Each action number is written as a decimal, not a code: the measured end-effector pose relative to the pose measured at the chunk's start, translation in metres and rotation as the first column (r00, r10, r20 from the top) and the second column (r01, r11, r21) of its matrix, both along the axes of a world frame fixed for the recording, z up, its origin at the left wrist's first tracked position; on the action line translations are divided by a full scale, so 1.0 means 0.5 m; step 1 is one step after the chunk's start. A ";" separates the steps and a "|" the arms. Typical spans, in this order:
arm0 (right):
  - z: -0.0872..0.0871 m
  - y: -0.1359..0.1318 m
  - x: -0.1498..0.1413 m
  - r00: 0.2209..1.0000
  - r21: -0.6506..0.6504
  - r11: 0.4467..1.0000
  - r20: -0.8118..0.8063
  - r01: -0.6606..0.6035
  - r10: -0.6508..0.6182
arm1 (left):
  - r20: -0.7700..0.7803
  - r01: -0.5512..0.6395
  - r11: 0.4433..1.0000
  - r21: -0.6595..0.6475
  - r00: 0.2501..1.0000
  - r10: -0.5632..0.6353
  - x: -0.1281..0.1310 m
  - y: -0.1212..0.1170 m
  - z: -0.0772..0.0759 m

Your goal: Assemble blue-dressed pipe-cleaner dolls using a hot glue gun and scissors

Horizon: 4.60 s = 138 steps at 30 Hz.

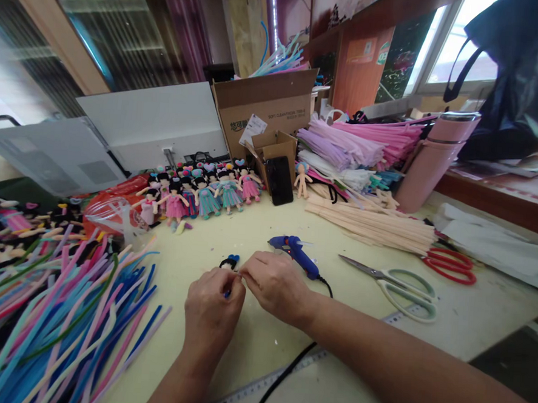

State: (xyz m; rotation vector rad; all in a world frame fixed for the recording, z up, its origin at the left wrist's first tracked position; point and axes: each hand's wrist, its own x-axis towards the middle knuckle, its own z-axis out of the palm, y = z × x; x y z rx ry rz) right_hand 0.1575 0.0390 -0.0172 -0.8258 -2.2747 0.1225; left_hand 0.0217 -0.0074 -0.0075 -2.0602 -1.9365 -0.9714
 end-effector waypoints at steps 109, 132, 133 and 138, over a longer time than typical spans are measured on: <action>0.081 0.005 0.100 0.901 -0.664 0.719 -0.416 -0.207 -0.126 | 0.874 0.345 0.893 -0.289 0.475 0.099 0.004 -0.019 0.031; 0.088 0.000 0.094 0.898 -0.698 0.695 -0.401 -0.172 -0.180 | 0.886 0.332 0.904 -0.270 0.454 0.098 0.002 -0.018 0.028; 0.088 0.000 0.094 0.898 -0.701 0.692 -0.401 -0.173 -0.182 | 0.885 0.340 0.899 -0.276 0.455 0.100 0.000 -0.017 0.027; 0.088 -0.001 0.093 0.898 -0.714 0.678 -0.397 -0.172 -0.190 | 0.874 0.350 0.885 -0.306 0.471 0.116 -0.006 -0.014 0.026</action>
